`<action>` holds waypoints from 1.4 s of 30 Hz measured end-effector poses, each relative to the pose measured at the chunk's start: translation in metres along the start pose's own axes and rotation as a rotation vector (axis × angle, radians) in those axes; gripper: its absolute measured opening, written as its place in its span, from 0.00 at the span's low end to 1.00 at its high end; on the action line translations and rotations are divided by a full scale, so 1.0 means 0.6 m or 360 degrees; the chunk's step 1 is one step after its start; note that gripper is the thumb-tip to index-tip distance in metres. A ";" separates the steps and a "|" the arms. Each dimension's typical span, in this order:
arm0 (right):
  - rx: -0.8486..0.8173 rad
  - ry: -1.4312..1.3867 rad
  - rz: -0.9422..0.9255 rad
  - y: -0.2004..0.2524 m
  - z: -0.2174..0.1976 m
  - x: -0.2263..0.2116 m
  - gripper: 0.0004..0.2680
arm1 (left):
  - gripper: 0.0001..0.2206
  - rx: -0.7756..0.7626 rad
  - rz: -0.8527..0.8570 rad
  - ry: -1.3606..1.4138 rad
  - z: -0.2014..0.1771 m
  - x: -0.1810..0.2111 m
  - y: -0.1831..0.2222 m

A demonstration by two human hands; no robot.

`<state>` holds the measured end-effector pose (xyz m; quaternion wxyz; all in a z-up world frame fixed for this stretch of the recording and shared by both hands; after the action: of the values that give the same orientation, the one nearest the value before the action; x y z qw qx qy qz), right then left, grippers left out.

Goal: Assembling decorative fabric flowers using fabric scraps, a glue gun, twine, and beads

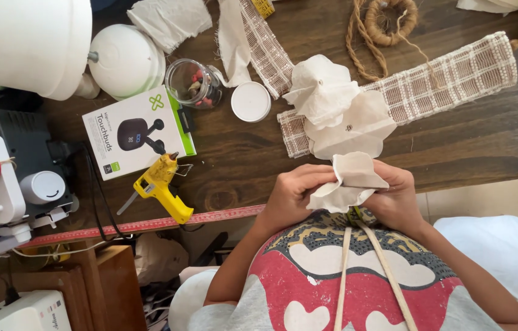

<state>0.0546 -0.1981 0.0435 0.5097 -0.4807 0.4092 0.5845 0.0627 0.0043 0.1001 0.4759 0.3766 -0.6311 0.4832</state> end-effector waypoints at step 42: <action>-0.0248 0.0841 -0.0244 -0.020 0.057 -0.108 0.27 | 0.07 0.0038 -0.0535 0.0957 0.007 -0.104 0.045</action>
<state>0.0628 -0.1765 0.1141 0.3895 -0.6837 0.4441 0.4286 0.0529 0.0079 0.0329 0.7091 0.3215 -0.3860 0.4948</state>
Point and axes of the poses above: each hand's wrist, its own y-axis away from the middle knuckle, its own z-axis out of the palm, x = y × z, the point moved 4 cm from there along -y, towards the middle knuckle
